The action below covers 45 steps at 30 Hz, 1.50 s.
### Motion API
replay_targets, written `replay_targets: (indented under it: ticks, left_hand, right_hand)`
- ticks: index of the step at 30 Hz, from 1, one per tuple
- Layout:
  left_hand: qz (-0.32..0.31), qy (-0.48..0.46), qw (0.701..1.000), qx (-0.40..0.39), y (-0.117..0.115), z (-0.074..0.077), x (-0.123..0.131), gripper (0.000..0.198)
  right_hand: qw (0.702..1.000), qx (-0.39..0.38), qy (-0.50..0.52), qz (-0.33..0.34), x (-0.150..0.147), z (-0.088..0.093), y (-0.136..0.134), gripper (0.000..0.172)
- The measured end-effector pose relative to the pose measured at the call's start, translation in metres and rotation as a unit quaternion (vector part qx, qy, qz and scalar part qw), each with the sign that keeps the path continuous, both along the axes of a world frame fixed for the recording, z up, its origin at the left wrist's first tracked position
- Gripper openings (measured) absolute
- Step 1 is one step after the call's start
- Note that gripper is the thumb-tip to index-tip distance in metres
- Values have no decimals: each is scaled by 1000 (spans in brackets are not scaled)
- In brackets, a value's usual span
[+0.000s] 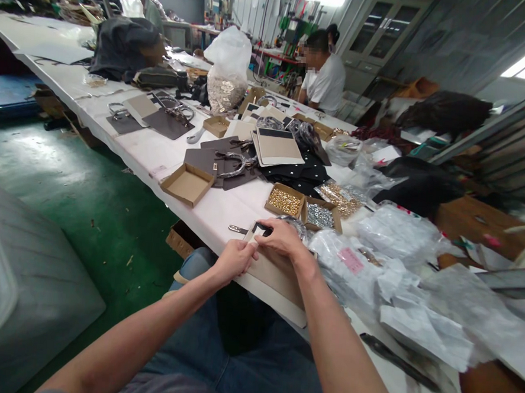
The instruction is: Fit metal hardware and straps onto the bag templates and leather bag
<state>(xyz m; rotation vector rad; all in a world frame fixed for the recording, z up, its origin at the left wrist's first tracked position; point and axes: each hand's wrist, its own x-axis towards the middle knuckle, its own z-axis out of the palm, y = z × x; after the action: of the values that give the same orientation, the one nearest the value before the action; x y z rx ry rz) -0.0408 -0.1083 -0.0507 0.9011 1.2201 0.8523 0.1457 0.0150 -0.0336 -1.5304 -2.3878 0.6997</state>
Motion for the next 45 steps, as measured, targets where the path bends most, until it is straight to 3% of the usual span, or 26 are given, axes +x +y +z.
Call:
replay_targets:
  ticks: [5, 8, 15, 17, 19, 21, 24, 27, 35, 41, 45]
  left_hand:
    - [14, 14, 999, 43, -5, -5, 5, 47]
    - [17, 30, 997, 62, -15, 1, 4, 48]
    - [-7, 14, 988, 154, -40, 71, -9, 50]
    - [14, -10, 990, 141, -44, 79, -19, 49]
    - [30, -25, 991, 126, -50, 73, -34, 51]
    - [48, -46, 992, 108, -59, 58, -49, 55]
    - [118, -63, 989, 70, -77, 34, -66, 60]
    - [166, -58, 983, 45, -90, 21, -76, 66]
    - [177, -71, 980, 53, -92, 23, -83, 62]
    - [158, -87, 982, 47, -92, 27, -77, 61]
    - [147, -95, 983, 49, -94, 30, -72, 62]
  right_hand:
    - [1000, 23, 5, 12, 0, -1, -4, 52]
    - [999, 31, -1, 9, 0, 0, -5, 53]
    - [999, -14, 42, 16, 4, 9, -4, 53]
    - [997, -35, 64, 13, 8, 12, -4, 52]
    - [995, -52, 82, -3, 12, 14, -3, 52]
    - [993, -64, 93, -25, 14, 13, -1, 55]
    - [991, -69, 102, -53, 14, 10, 2, 56]
    - [985, -93, 123, -73, 11, 6, 5, 51]
    - [986, -95, 104, -92, 9, 11, 8, 39]
    - [992, -73, 60, -89, 1, 13, 2, 53]
    - [991, -63, 46, -112, -7, 9, -1, 45]
